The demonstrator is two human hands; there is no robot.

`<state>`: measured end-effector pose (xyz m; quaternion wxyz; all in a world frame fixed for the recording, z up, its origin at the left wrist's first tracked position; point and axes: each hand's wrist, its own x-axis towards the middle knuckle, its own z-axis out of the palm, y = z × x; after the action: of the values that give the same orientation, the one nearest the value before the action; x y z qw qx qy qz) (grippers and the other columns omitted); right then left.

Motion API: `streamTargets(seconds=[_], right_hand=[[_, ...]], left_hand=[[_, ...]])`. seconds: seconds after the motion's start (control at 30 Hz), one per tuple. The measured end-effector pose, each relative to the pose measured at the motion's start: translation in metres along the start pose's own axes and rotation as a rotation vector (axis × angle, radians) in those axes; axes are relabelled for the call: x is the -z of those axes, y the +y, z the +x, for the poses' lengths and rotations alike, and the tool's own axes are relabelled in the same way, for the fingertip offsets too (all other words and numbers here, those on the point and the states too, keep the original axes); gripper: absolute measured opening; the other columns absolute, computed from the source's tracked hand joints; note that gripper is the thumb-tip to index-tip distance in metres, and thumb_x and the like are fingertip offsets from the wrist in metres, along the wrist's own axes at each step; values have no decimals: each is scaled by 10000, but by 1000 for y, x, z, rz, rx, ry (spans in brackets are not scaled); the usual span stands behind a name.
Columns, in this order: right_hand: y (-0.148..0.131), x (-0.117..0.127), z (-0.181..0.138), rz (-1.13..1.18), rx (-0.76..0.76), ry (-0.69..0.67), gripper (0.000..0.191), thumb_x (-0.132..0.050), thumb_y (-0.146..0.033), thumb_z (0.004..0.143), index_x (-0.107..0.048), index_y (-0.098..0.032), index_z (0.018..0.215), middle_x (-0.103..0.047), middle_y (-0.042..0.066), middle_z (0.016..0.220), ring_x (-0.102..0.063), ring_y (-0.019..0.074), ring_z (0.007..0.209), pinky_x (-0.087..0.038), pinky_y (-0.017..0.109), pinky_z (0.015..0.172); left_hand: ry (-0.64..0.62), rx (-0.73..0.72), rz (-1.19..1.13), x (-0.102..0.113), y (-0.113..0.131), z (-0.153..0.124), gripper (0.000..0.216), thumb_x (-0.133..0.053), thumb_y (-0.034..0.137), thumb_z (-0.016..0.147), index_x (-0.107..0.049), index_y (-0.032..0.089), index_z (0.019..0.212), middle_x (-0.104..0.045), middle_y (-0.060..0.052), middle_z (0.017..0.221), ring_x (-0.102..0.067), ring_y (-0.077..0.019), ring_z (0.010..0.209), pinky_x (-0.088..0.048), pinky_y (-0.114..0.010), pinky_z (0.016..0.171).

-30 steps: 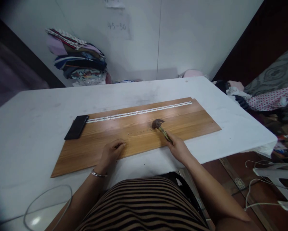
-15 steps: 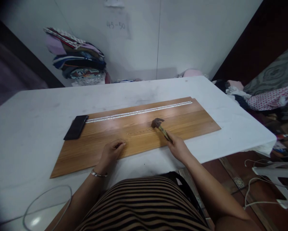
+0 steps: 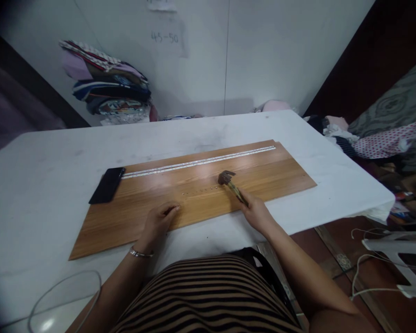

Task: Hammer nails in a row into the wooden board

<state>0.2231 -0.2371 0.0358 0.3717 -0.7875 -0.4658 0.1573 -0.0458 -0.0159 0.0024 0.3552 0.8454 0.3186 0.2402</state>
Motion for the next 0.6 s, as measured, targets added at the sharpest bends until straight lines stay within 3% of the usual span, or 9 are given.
streamTargets(seconds=[0.4,0.6], right_hand=[[-3,1,0,35,5,25,539,-540,-166,816,-588,-209,1352,-663,83,1290,-637,279,1168,-496,467,1000],[1,-1,-1,57,17,38,557,-539,-164,811,-579,-237,1362,-649,53,1312,-620,269,1194,-479,473,1025]], left_hand=[[39,-12,28,-1,-3,-1,238,-542,352,874,-723,198,882,-756,-61,949,-692,-190,856,-533,-311,791],[33,-5,32,0,-3,2,237,-544,361,857,-716,200,832,-751,-47,866,-685,-187,781,-527,-297,715]])
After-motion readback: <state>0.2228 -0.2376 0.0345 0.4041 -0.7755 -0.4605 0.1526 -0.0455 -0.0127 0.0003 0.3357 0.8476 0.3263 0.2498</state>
